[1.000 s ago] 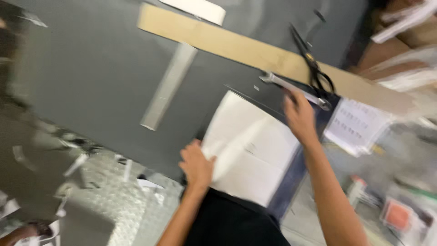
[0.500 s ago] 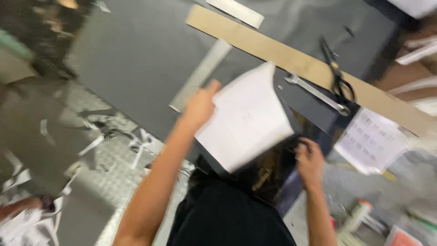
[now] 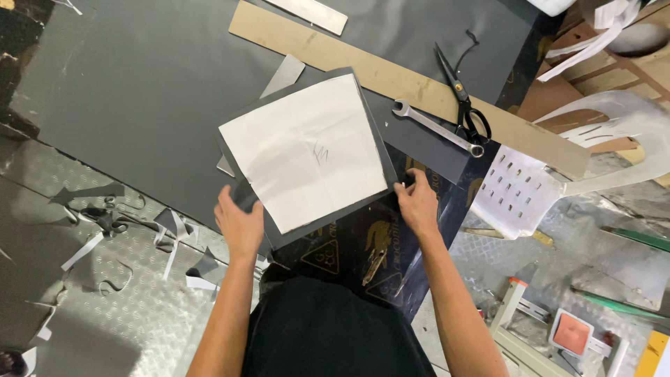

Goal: The person places a paper pattern on a dark fabric sheet, secures it with a metal ruler and a wrench, and uses a long cardboard strip to align the cut line. They then use shears to cut the fabric along the pattern edge and stack the cut piece with other fabric pieces.

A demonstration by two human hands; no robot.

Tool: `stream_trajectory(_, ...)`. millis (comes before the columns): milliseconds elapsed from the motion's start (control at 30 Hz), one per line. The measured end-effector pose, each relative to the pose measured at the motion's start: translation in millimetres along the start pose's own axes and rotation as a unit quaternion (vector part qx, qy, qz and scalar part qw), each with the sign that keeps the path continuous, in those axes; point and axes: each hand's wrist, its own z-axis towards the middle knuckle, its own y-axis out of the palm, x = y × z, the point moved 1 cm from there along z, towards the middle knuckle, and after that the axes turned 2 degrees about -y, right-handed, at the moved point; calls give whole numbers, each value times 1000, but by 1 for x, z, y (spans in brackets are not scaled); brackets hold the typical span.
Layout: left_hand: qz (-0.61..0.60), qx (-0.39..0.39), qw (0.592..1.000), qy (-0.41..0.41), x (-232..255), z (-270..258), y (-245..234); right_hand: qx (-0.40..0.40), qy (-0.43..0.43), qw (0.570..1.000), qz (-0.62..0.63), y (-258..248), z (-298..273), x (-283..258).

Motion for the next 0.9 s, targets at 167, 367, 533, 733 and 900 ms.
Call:
stream_trajectory(167, -84, -37, 995, -30, -3, -8, 10, 0, -12, 999, -48, 21, -8, -6)
stream_trajectory(367, 59, -37, 995, 66, 4, 11, 4, -42, 8, 999, -34, 19, -65, 12)
stream_trajectory(533, 53, -75, 996, 5, 20, 14, 9, -17, 30, 994, 101, 7, -93, 24)
stream_trajectory(733, 78, 86, 958, 261, 21, 37, 9, -27, 33, 964, 261, 6, -93, 39)
stream_trajectory(900, -37, 106, 978, 177, 2, 123, -14, -118, 50, 937, 325, 10, -108, 9)
